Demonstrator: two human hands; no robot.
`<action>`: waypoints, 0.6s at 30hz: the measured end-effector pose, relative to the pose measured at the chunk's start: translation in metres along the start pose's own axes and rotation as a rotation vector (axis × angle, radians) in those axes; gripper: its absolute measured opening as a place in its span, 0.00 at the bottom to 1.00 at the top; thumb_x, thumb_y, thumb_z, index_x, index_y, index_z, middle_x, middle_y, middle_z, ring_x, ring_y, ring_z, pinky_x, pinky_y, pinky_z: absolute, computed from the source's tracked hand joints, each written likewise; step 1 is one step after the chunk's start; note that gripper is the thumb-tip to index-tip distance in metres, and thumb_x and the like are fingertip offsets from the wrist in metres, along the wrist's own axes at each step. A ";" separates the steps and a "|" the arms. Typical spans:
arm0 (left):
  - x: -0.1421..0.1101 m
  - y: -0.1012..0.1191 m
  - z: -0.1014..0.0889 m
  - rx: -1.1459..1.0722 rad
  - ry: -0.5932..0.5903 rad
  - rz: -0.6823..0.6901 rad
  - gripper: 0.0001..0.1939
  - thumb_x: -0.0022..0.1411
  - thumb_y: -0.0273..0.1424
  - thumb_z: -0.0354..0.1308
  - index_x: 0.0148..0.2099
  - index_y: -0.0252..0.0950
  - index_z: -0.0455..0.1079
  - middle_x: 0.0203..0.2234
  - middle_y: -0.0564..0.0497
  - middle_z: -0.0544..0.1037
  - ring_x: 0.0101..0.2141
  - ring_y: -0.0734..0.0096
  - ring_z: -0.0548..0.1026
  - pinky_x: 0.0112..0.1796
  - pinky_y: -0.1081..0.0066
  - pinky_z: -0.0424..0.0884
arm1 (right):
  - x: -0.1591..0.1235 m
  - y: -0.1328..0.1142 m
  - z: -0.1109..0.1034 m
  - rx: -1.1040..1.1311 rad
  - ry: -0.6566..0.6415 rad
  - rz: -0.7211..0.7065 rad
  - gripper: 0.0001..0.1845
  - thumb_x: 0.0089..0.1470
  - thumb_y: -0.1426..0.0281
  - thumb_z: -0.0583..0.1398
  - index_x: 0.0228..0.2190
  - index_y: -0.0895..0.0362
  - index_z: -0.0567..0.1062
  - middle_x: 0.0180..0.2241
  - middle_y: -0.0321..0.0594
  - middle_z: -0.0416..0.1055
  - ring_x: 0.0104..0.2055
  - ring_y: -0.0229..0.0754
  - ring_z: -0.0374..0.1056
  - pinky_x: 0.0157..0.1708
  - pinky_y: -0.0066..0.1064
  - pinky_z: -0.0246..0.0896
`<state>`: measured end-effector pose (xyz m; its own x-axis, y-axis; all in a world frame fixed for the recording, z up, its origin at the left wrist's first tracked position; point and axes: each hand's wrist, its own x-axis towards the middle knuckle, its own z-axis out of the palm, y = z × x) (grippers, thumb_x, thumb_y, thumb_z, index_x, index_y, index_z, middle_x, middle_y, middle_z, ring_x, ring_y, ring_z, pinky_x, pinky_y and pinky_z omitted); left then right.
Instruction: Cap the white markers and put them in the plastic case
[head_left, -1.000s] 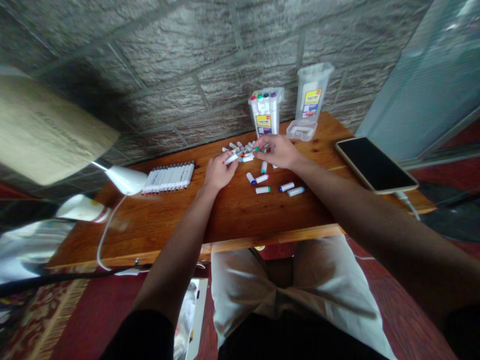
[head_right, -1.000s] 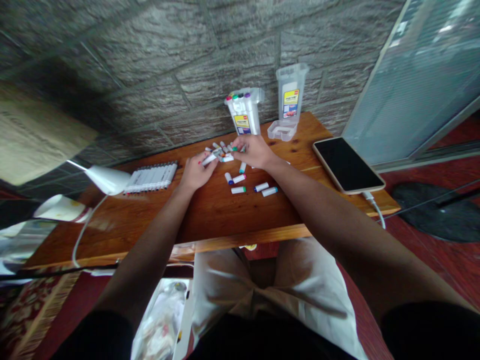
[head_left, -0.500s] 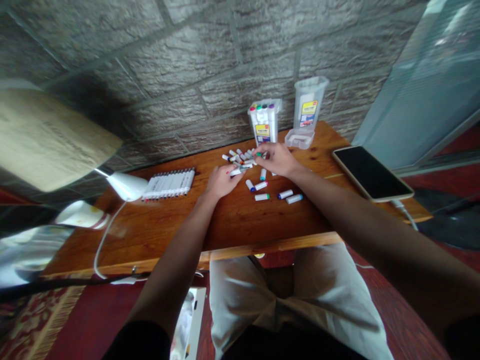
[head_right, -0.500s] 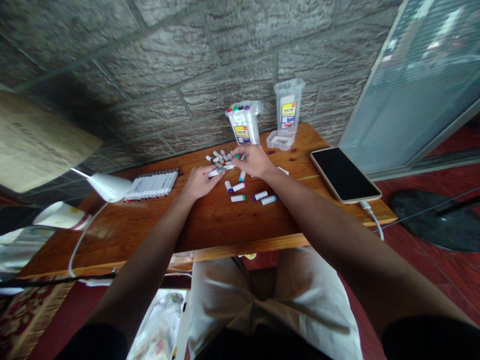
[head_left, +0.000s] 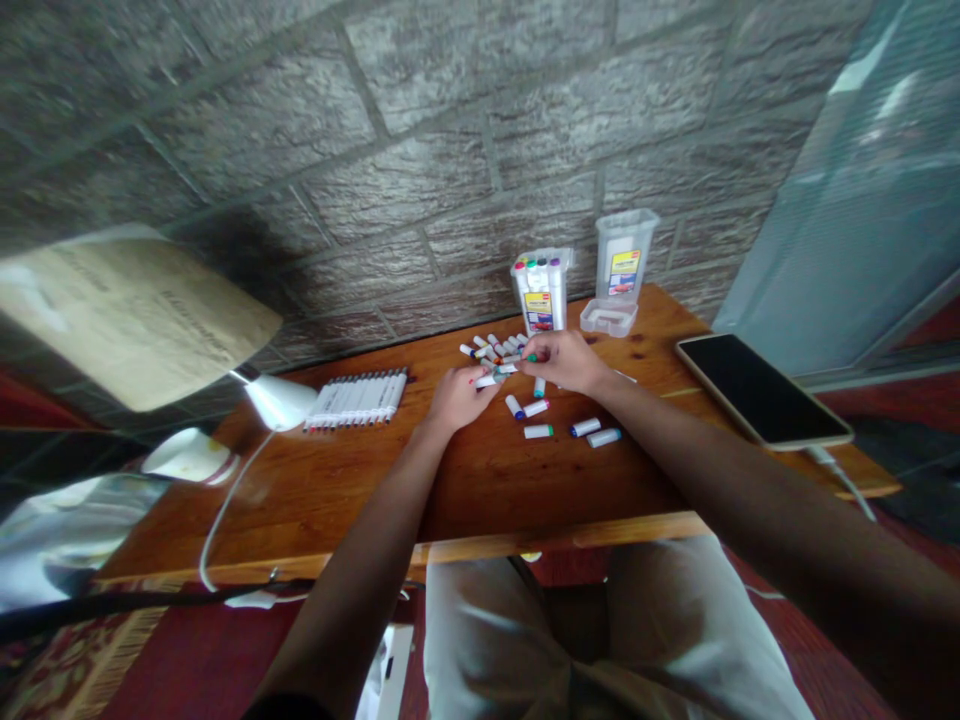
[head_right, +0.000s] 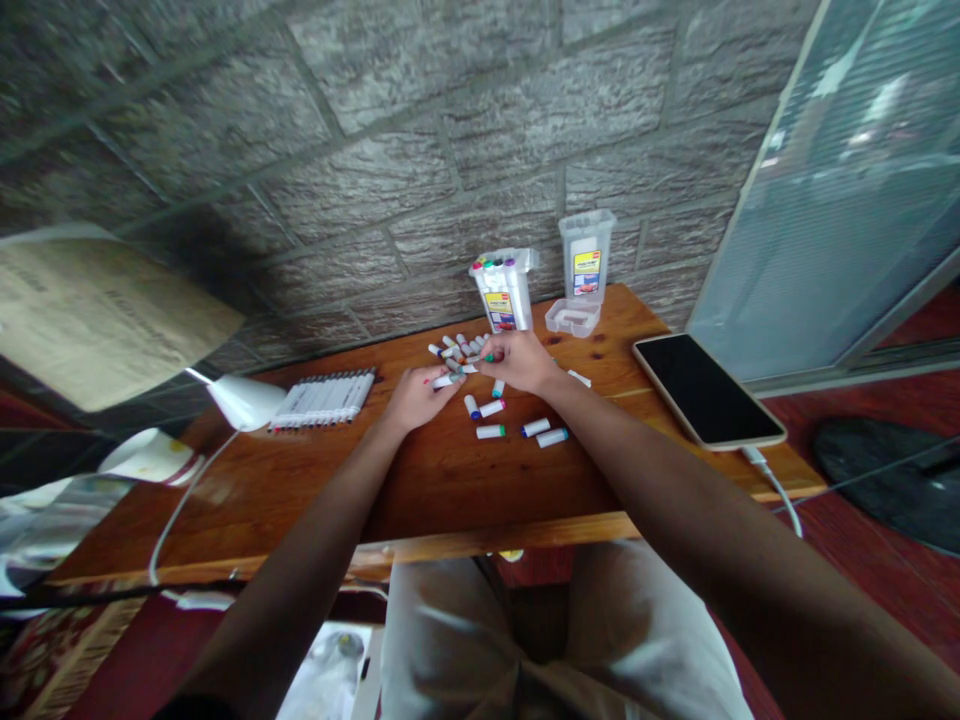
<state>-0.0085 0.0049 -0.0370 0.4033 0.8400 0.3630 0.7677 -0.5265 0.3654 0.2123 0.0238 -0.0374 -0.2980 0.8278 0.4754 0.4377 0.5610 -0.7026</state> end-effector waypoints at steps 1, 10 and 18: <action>0.000 0.000 0.000 0.006 0.001 -0.014 0.10 0.65 0.35 0.59 0.36 0.38 0.78 0.35 0.47 0.84 0.36 0.62 0.81 0.37 0.71 0.70 | 0.000 0.000 0.000 0.004 -0.010 -0.001 0.10 0.49 0.64 0.65 0.25 0.59 0.79 0.20 0.34 0.68 0.23 0.34 0.60 0.25 0.28 0.52; 0.000 -0.001 0.000 0.026 -0.003 -0.034 0.09 0.65 0.34 0.59 0.35 0.37 0.78 0.33 0.47 0.84 0.33 0.65 0.80 0.35 0.72 0.69 | -0.001 0.001 0.001 -0.007 0.004 -0.046 0.11 0.51 0.63 0.63 0.27 0.59 0.80 0.21 0.35 0.69 0.23 0.35 0.61 0.25 0.28 0.53; 0.000 0.002 -0.002 0.013 -0.001 -0.035 0.09 0.65 0.34 0.59 0.35 0.37 0.78 0.34 0.47 0.84 0.34 0.64 0.80 0.36 0.71 0.69 | -0.002 -0.003 -0.001 -0.009 -0.009 -0.052 0.19 0.57 0.57 0.60 0.26 0.59 0.80 0.22 0.37 0.72 0.24 0.36 0.63 0.26 0.28 0.54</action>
<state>-0.0081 0.0034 -0.0352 0.3769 0.8578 0.3495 0.7874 -0.4954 0.3669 0.2124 0.0204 -0.0360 -0.3285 0.7974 0.5062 0.4289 0.6034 -0.6723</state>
